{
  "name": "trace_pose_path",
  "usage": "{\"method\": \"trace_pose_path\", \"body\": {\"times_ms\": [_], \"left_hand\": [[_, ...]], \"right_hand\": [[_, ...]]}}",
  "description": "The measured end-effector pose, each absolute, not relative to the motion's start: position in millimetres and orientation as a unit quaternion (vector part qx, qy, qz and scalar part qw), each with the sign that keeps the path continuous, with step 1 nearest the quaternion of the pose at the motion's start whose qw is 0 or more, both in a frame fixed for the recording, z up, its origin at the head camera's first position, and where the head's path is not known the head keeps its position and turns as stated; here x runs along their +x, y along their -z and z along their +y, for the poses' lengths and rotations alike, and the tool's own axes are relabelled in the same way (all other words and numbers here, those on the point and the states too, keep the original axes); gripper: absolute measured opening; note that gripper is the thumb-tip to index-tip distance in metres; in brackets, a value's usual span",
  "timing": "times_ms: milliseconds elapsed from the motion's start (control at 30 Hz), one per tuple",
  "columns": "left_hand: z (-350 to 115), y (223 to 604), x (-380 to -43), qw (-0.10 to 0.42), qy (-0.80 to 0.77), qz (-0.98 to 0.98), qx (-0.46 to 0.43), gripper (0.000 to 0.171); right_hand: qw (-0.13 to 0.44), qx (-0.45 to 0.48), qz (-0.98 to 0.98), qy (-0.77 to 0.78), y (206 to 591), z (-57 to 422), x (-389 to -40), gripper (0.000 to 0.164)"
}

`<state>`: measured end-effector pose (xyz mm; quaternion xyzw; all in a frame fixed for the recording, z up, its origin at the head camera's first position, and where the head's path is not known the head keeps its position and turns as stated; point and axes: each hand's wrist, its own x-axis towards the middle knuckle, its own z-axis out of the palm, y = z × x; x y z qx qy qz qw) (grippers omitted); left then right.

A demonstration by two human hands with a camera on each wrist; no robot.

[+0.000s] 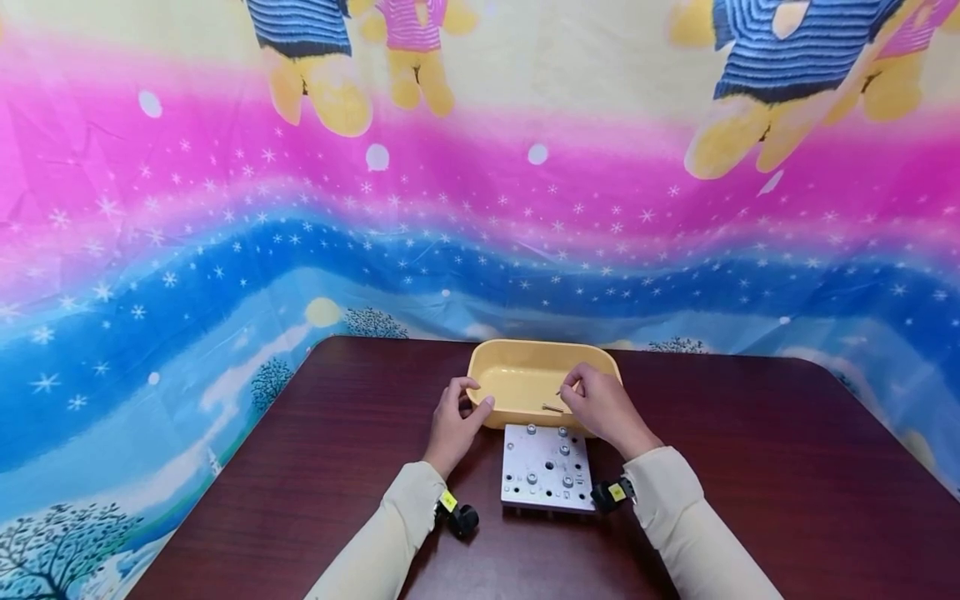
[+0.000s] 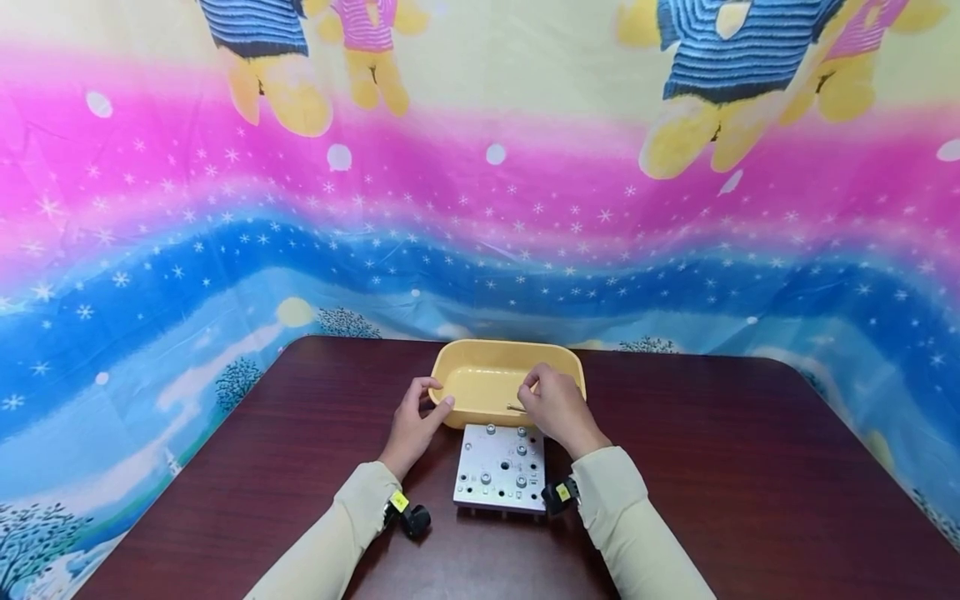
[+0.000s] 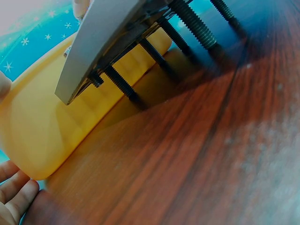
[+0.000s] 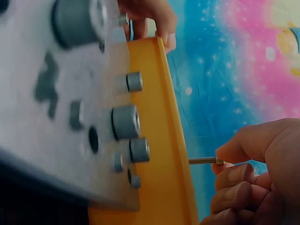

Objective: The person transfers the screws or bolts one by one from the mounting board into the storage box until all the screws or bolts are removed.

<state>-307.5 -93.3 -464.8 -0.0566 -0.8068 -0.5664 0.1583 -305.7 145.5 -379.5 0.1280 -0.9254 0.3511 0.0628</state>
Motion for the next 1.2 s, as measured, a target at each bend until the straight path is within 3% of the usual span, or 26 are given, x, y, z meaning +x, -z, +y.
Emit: {"method": "trace_pose_path", "body": {"times_ms": [533, 1200], "left_hand": [[-92.7, 464.7, -307.9, 0.154, 0.565, -0.809, -0.048, 0.034], [-92.6, 465.3, -308.0, 0.155, 0.569, -0.806, -0.053, 0.033]], "right_hand": [[0.113, 0.090, -0.923, -0.356, 389.4, 157.6, -317.7, 0.017], [0.103, 0.099, -0.922, -0.361, 401.7, 161.8, -324.0, 0.015]]}}
